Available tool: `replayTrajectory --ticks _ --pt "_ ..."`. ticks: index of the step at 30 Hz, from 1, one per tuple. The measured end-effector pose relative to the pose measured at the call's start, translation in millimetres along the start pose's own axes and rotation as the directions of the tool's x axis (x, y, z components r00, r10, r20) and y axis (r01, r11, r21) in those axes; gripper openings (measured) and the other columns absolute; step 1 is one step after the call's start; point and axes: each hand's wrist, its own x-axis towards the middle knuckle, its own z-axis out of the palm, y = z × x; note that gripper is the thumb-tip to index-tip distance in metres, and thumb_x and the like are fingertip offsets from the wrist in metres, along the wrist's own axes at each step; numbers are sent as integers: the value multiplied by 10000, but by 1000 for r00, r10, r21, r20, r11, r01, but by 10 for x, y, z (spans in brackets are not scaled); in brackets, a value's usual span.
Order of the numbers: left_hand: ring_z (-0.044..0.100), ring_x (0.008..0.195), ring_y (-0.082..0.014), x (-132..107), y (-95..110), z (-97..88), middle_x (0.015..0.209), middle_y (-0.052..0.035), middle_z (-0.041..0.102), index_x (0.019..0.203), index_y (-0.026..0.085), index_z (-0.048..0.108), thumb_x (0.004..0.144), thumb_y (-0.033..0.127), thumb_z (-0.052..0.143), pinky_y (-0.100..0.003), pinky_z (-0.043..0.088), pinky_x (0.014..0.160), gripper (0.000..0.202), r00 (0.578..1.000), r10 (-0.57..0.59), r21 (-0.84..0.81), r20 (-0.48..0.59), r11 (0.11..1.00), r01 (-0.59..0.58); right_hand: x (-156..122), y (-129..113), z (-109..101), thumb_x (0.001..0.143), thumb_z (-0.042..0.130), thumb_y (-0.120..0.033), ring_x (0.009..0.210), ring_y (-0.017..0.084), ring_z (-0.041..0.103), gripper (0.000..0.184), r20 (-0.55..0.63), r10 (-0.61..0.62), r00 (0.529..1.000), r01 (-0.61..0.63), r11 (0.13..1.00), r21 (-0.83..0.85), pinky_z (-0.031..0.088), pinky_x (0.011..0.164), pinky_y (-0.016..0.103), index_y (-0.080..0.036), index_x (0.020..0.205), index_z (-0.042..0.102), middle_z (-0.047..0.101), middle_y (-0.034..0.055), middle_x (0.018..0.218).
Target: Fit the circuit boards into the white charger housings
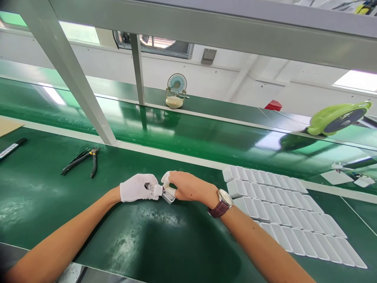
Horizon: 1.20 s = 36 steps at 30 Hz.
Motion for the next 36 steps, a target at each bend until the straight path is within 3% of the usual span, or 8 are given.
replayTrajectory --ticks 5,12,18,22,36 --pt "573 695 -147 3 -8 -3 755 17 650 743 183 651 559 359 870 -251 446 602 336 1000 12 10 1 1000 -12 4 45 39 794 532 -68 833 173 645 209 -13 -21 1000 23 995 98 507 741 281 -215 868 661 698 34 1049" --pt "567 682 -144 4 -25 1 750 12 646 742 179 656 571 363 868 -254 450 601 328 1000 28 37 -4 999 -28 12 30 100 729 553 -14 843 169 642 199 -33 5 999 -1 994 107 498 709 277 -202 776 599 686 38 1132" --pt "560 703 -145 2 -22 -7 798 2 649 736 179 650 595 373 856 -261 446 617 317 999 39 44 -7 998 -38 -114 92 153 908 536 -131 1107 209 647 151 -132 -2 991 27 982 187 506 929 349 -217 928 658 631 74 1330" --pt "563 709 -148 -1 -14 -9 806 3 652 751 182 657 603 386 853 -262 443 620 320 1000 19 55 -9 998 -18 -178 116 144 937 521 -136 1177 229 622 238 -111 6 994 8 993 119 489 984 375 -233 1059 701 599 79 1386" --pt "541 680 -141 17 -23 -13 728 20 630 723 186 631 556 400 860 -255 418 601 354 1000 13 13 1 1000 -13 -60 49 -5 823 503 -30 941 199 644 339 -3 -96 995 96 995 -7 502 831 329 -243 979 716 685 47 1140"
